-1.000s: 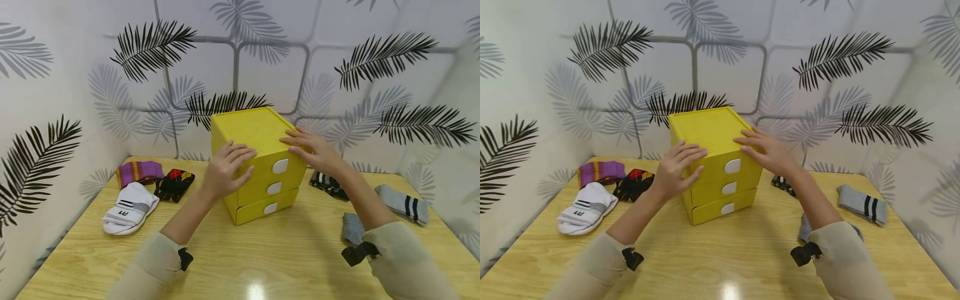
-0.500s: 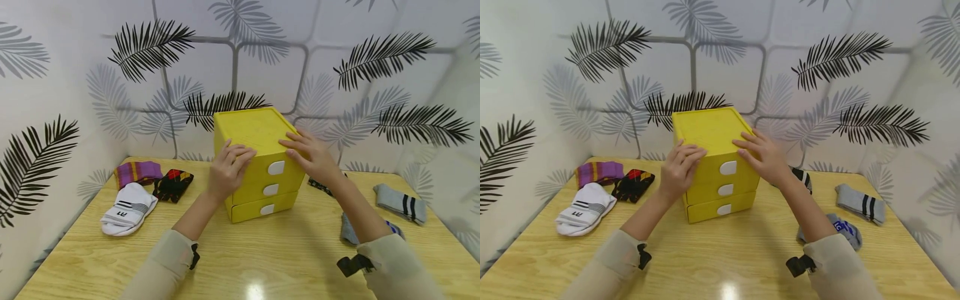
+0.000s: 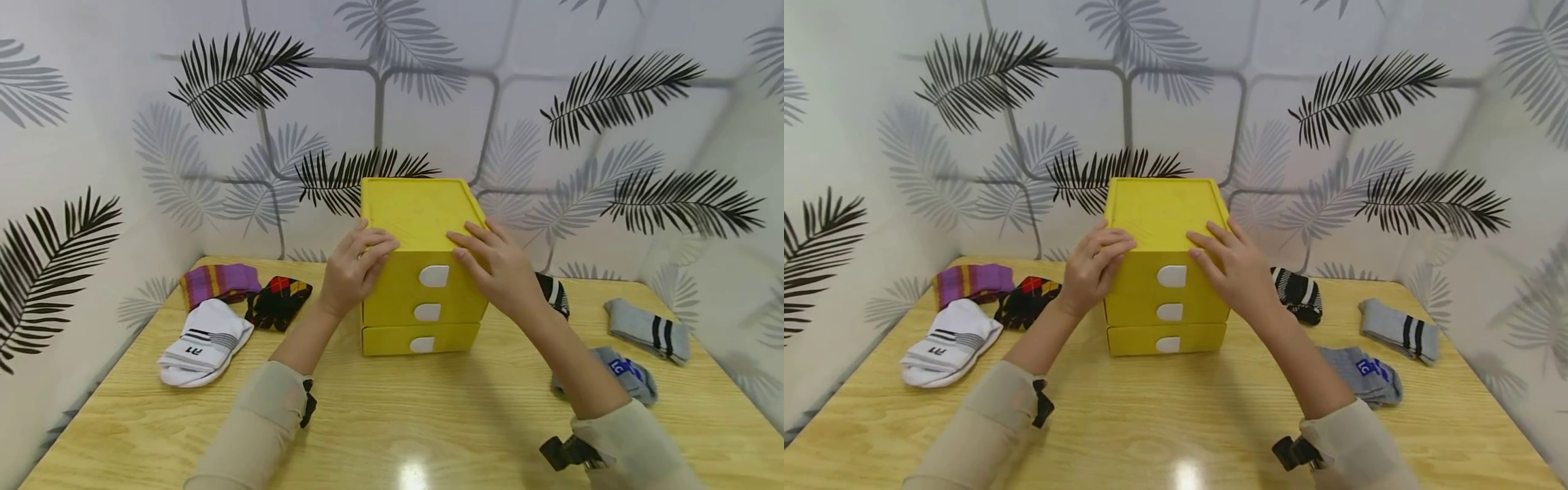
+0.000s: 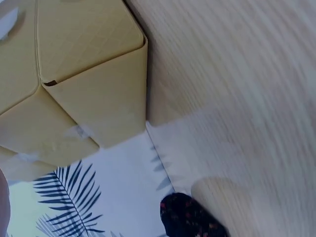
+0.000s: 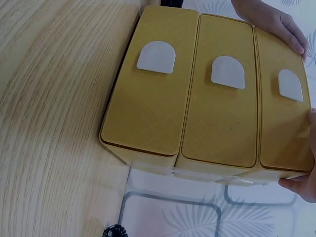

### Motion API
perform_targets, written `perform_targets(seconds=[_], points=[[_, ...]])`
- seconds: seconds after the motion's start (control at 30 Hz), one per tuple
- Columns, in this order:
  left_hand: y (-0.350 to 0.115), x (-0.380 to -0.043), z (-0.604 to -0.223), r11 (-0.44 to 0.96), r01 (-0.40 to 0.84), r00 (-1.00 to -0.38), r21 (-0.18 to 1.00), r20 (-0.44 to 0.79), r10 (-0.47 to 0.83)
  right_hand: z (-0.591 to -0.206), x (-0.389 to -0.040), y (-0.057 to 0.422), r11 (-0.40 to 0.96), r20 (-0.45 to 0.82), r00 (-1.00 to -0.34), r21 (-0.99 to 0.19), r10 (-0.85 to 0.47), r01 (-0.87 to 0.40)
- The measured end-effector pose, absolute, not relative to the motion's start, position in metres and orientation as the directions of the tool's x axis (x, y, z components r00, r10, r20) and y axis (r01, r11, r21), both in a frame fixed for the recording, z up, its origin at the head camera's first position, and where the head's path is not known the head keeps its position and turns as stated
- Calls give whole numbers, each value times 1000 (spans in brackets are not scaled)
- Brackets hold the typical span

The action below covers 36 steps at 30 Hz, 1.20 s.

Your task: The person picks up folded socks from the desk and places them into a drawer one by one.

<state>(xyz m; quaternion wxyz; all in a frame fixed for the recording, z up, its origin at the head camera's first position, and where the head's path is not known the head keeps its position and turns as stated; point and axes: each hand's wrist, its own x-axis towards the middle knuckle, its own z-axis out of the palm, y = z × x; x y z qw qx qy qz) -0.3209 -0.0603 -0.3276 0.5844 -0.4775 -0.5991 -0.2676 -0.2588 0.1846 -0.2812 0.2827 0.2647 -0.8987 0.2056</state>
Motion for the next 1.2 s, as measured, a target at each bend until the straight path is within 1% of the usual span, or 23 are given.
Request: perform_targets(seconds=[0.13, 0.27, 0.37, 0.43, 0.53, 0.63, 0.77, 0.97, 1.2], points=[[-67, -324, -325, 394, 883, 131, -254, 941, 313, -282, -258, 187, 783, 607, -686, -161, -401, -600], [-71, -323, -319, 411, 875, 97, -258, 923, 373, -283, -263, 195, 741, 615, -621, -87, -487, -666], [-73, -318, -313, 450, 857, 34, -252, 898, 438, -283, -266, 202, 699, 613, -570, -39, -547, -714], [-74, -312, -309, 482, 839, -26, -253, 866, 500, -283, -267, 205, 687, 605, -557, -21, -569, -726], [-77, -303, -307, 519, 818, -116, -246, 814, 569, -283, -266, 205, 692, 589, -568, -20, -575, -721], [-79, -299, -307, 532, 816, -175, -226, 781, 600, -284, -264, 205, 705, 586, -583, -26, -563, -708], [-81, -301, -308, 521, 831, -191, -194, 781, 595, -285, -265, 203, 711, 586, -589, -33, -556, -703], [-85, -312, -307, 487, 860, -190, -150, 793, 579, -283, -269, 197, 721, 584, -603, -44, -543, -692], [-86, -323, -308, 458, 880, -192, -125, 789, 584, -283, -272, 193, 755, 559, -647, -56, -519, -653]])
